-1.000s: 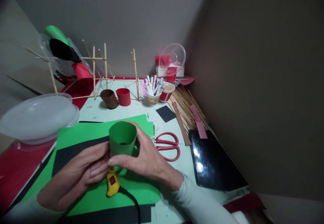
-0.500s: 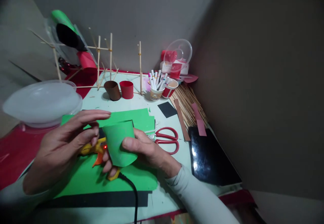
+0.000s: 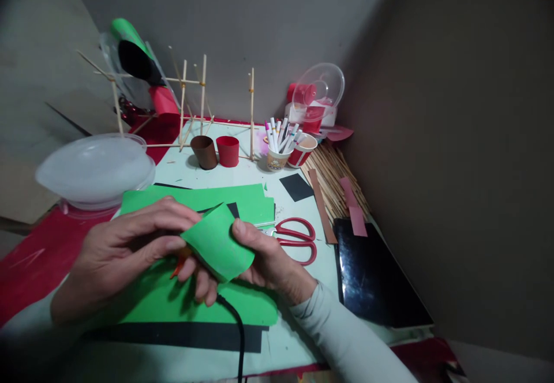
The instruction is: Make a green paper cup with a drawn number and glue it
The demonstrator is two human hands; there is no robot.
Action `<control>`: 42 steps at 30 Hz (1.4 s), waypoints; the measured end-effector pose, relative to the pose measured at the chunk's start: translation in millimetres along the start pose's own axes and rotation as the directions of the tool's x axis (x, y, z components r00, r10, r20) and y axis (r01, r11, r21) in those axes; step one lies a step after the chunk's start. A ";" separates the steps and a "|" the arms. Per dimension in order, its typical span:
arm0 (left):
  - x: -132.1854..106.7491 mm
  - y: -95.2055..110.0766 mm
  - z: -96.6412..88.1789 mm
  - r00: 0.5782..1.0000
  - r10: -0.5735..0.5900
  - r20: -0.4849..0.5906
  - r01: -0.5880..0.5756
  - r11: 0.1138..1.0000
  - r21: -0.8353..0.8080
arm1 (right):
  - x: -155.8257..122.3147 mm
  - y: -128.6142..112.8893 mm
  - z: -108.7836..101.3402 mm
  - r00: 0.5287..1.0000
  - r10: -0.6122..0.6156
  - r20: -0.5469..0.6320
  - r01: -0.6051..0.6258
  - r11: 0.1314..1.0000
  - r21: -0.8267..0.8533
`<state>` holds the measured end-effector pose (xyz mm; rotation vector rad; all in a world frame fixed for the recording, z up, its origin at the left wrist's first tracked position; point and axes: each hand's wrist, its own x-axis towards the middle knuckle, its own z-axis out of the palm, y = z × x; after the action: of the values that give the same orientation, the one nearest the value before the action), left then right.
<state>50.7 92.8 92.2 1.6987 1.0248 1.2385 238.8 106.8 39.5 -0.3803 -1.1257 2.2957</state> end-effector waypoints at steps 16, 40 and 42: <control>-1.7 -3.8 0.9 0.939 -0.263 -0.223 0.246 0.964 -0.101 | -12.5 -11.8 5.5 0.845 -0.352 -0.402 0.084 0.831 -0.550; -5.5 -11.3 5.8 0.933 -0.331 -0.142 0.309 0.938 -0.156 | -8.4 -12.1 12.0 0.837 -0.349 -0.421 0.020 0.788 -0.615; -5.4 -12.1 7.1 0.929 -0.340 -0.146 0.319 0.936 -0.150 | -8.4 -12.4 12.0 0.833 -0.356 -0.423 0.011 0.776 -0.631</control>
<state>54.5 91.4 77.8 1.2776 1.2508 1.2093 244.3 100.4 56.7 -1.0201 -1.4919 1.4429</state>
